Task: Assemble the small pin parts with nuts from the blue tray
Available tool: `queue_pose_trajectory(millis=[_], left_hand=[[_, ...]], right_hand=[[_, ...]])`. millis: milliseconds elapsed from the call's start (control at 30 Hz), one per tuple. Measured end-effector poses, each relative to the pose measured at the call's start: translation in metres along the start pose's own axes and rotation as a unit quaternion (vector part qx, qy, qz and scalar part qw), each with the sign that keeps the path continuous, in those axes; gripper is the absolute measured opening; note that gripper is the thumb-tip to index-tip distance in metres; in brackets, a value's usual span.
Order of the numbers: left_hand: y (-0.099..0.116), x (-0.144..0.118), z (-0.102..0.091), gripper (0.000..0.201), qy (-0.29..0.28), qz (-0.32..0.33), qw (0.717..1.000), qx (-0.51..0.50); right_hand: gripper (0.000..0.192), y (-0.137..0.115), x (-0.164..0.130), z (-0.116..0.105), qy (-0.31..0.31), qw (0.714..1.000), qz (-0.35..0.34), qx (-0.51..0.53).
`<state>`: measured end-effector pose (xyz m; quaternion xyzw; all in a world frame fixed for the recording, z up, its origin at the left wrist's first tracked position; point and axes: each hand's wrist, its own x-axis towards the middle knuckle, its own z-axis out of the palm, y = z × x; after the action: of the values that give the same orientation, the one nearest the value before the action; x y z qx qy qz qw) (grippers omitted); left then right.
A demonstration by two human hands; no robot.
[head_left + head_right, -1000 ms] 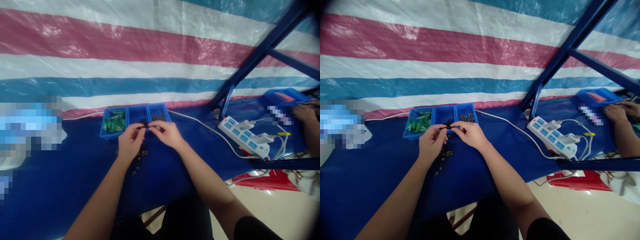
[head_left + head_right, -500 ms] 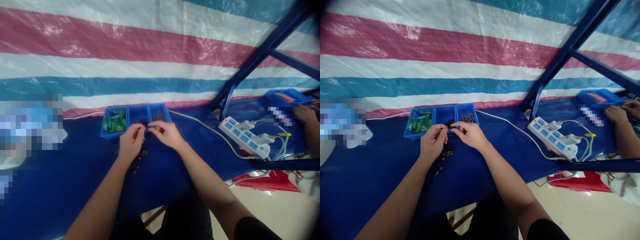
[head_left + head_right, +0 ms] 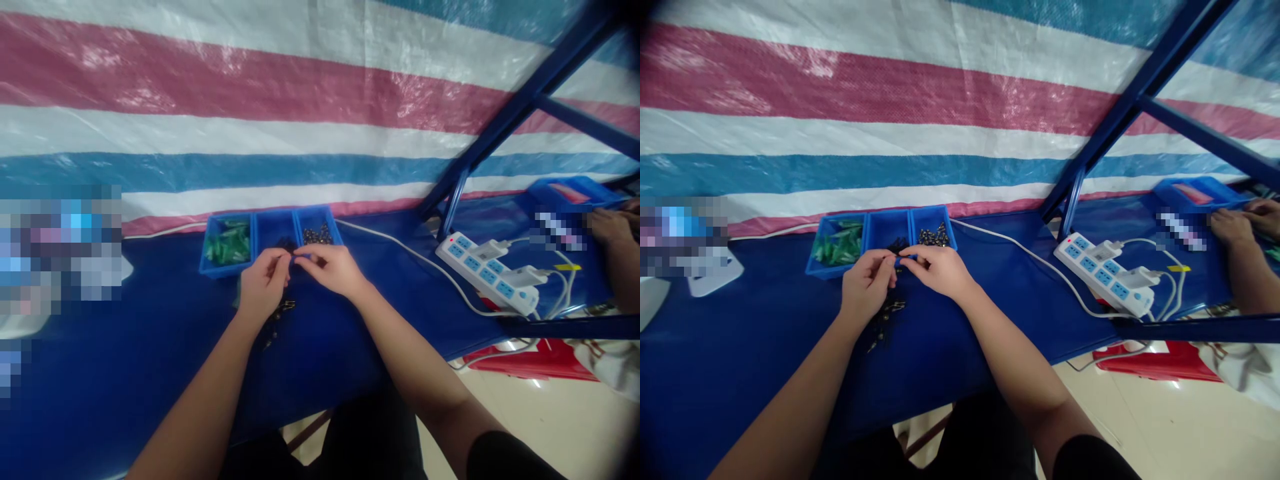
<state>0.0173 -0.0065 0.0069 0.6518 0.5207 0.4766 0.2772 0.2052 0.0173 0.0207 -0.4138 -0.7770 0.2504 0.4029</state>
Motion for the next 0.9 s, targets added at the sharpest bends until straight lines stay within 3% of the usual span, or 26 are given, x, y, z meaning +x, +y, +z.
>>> queue_pose_trajectory(millis=[267,400,900], left_hand=[[-0.0049,-0.0012,0.0007,0.026,0.01,-0.027,1.0,0.009],[-0.0035,-0.0007,0.0,0.018,0.021,-0.02,0.999,0.033],[-0.002,-0.0005,0.0014,0.017,-0.016,-0.027,0.999,-0.018]], right_hand=[[0.022,-0.0037,0.0,-0.0023,0.01,1.0,-0.006,-0.012],[0.022,-0.0026,-0.0002,-0.0014,0.008,1.0,-0.004,-0.004],[0.024,-0.0029,-0.0004,-0.0009,0.007,1.0,0.001,0.0]])
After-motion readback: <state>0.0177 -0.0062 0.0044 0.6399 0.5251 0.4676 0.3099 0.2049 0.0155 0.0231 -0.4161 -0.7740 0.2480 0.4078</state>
